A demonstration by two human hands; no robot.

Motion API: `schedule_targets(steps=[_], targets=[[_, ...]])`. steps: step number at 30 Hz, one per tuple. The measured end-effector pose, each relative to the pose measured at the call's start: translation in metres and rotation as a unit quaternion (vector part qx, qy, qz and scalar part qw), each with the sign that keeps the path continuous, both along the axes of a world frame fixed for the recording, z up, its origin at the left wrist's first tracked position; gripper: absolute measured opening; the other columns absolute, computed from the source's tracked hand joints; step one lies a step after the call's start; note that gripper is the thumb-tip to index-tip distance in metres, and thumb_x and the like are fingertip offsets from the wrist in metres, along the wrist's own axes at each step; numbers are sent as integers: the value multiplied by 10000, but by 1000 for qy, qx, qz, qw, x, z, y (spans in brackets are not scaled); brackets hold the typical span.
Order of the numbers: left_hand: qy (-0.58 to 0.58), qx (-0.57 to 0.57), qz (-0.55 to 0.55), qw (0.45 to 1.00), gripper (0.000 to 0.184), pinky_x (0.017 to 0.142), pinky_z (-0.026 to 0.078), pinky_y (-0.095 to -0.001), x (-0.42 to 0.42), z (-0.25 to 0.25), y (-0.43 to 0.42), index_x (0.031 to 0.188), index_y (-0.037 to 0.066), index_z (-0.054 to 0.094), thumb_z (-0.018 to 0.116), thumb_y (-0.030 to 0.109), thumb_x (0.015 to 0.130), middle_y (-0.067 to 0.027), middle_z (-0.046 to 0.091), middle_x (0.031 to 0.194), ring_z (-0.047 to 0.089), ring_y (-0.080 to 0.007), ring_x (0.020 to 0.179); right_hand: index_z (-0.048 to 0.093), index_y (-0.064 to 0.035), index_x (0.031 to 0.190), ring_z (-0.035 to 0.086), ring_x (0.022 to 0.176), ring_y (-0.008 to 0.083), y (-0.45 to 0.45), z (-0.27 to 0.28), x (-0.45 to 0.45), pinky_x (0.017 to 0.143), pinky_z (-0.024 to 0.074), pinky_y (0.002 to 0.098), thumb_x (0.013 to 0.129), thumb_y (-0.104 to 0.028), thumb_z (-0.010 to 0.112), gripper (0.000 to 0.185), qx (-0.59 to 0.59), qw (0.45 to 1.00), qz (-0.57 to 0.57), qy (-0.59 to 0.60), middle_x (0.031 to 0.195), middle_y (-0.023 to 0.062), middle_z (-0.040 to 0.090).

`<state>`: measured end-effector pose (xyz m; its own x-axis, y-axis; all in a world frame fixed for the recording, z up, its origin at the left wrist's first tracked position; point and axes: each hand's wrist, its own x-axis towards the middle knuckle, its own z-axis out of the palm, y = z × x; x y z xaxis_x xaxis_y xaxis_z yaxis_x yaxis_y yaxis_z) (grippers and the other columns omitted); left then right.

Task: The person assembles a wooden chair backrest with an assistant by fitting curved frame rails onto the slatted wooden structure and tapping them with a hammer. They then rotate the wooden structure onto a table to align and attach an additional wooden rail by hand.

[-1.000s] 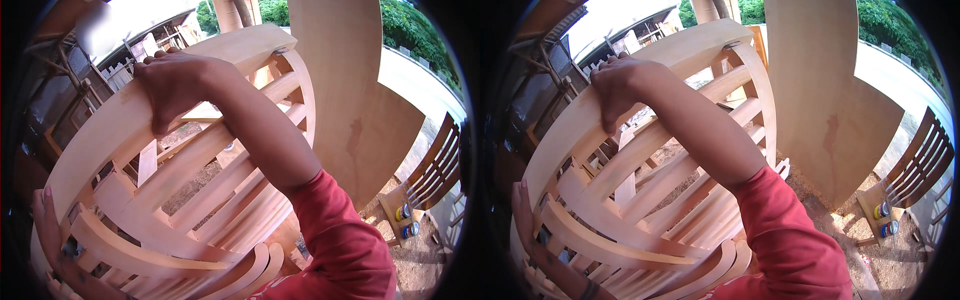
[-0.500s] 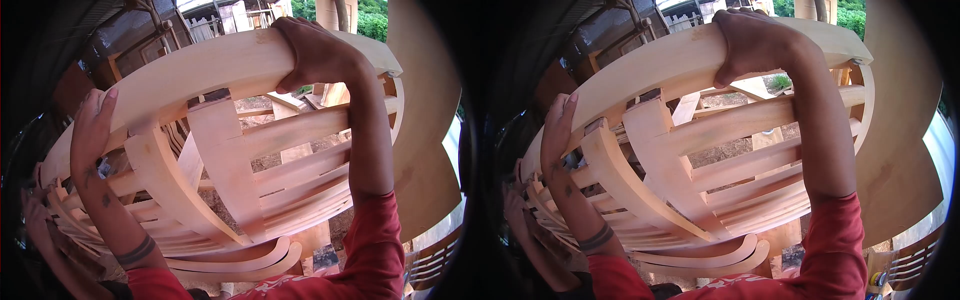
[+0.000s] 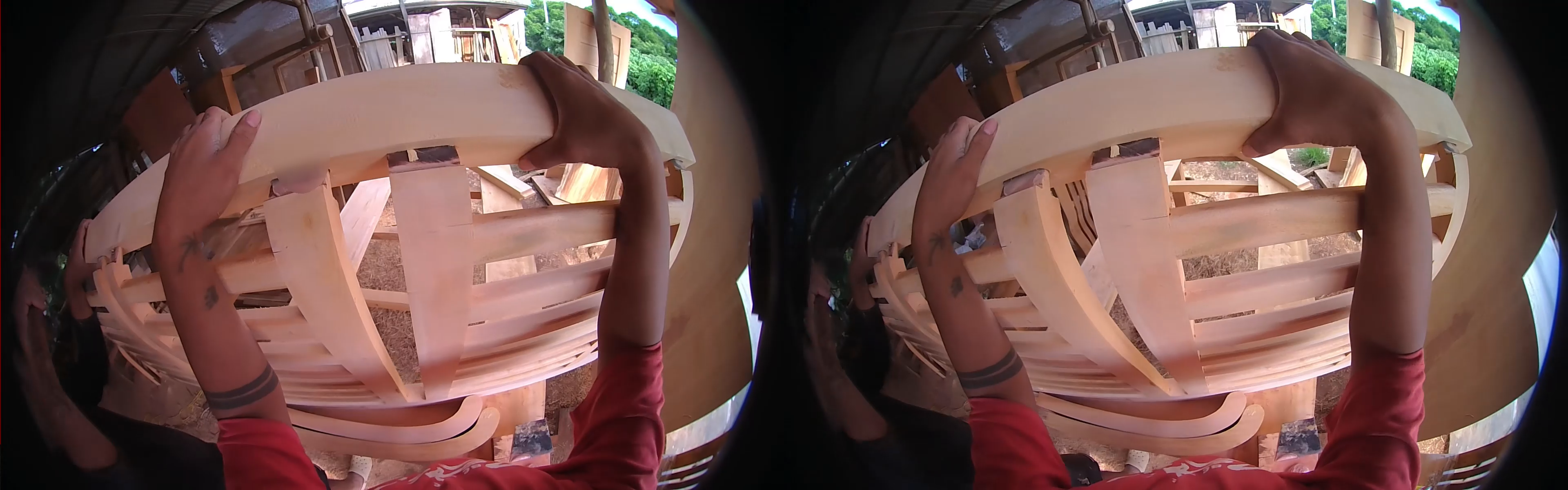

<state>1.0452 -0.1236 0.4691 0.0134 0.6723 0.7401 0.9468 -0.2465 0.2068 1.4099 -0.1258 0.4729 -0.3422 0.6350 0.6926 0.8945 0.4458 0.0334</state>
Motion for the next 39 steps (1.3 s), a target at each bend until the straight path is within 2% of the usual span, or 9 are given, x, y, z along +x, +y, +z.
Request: schedule_targets(steps=[7, 14, 16, 21, 25, 28, 29, 36, 39], targets=[[31, 41, 32, 998, 641, 943, 391, -456, -2, -3, 2, 962, -78, 556, 451, 552, 911, -287, 590, 1046, 541, -421, 1039, 518, -29, 1174, 555, 1060, 307, 6, -4, -2, 958, 435, 401, 494, -175, 870, 779, 12, 1000, -14, -9, 1090, 143, 600], [-5, 30, -9, 999, 559, 855, 403, -355, -8, -8, 9, 926, -32, 529, 478, 525, 921, -157, 561, 883, 528, -244, 831, 484, -19, 1246, 581, 1036, 280, 13, -4, 0, 936, 455, 352, 483, -147, 871, 865, -49, 998, 28, 25, 1152, 151, 584], [-111, 126, -29, 985, 664, 1021, 396, -403, -20, -27, -4, 1156, -151, 529, 425, 468, 937, -350, 539, 1190, 521, -421, 1172, 482, -28, 1261, 580, 1034, 267, 17, -1, 2, 939, 447, 344, 473, -140, 875, 887, -70, 996, 49, 18, 1132, 148, 592], [74, -26, 77, 994, 683, 1011, 384, -417, 32, -3, -46, 1185, -149, 495, 401, 484, 945, -362, 533, 1180, 511, -420, 1178, 485, -47, 1268, 564, 1039, 261, 25, -1, 8, 967, 418, 351, 495, -127, 862, 864, -82, 994, 63, 20, 1099, 129, 599], [-34, -2, -66, 997, 536, 817, 404, -304, -16, 1, 25, 904, -3, 535, 484, 530, 924, -82, 527, 818, 485, -154, 772, 510, -50, 1264, 577, 1055, 285, 30, -1, 14, 967, 424, 351, 485, -219, 863, 872, -23, 999, 36, -13, 1126, 139, 610], [-17, 8, -43, 999, 695, 854, 456, -394, -19, 8, 31, 1005, -75, 576, 470, 601, 880, -215, 638, 899, 622, -295, 870, 496, 55, 1155, 593, 1023, 296, -9, 23, -16, 907, 461, 341, 533, -326, 901, 835, -127, 991, -38, -9, 1082, 203, 605], [-13, -27, -30, 999, 639, 804, 450, -335, -12, 12, 21, 975, -54, 579, 488, 573, 893, -125, 595, 824, 567, -172, 804, 491, 54, 1165, 596, 1020, 292, -8, 26, -10, 902, 464, 340, 535, -324, 903, 843, -142, 990, -20, -3, 1085, 202, 605], [-112, -54, -107, 986, 389, 795, 355, -225, 12, 11, 10, 874, 64, 530, 479, 440, 960, 9, 451, 823, 422, -77, 806, 661, 56, 980, 658, 819, 234, -17, 22, -7, 772, 495, 309, 608, -211, 820, 485, -175, 982, 72, 15, 893, 166, 691], [-105, -64, -49, 991, 466, 929, 355, -254, 5, 14, 10, 1107, 27, 565, 490, 459, 951, -48, 542, 1046, 490, -122, 991, 681, 48, 977, 665, 804, 242, -9, 21, 14, 754, 501, 315, 622, -262, 787, 483, -189, 978, 87, -14, 894, 170, 695]])
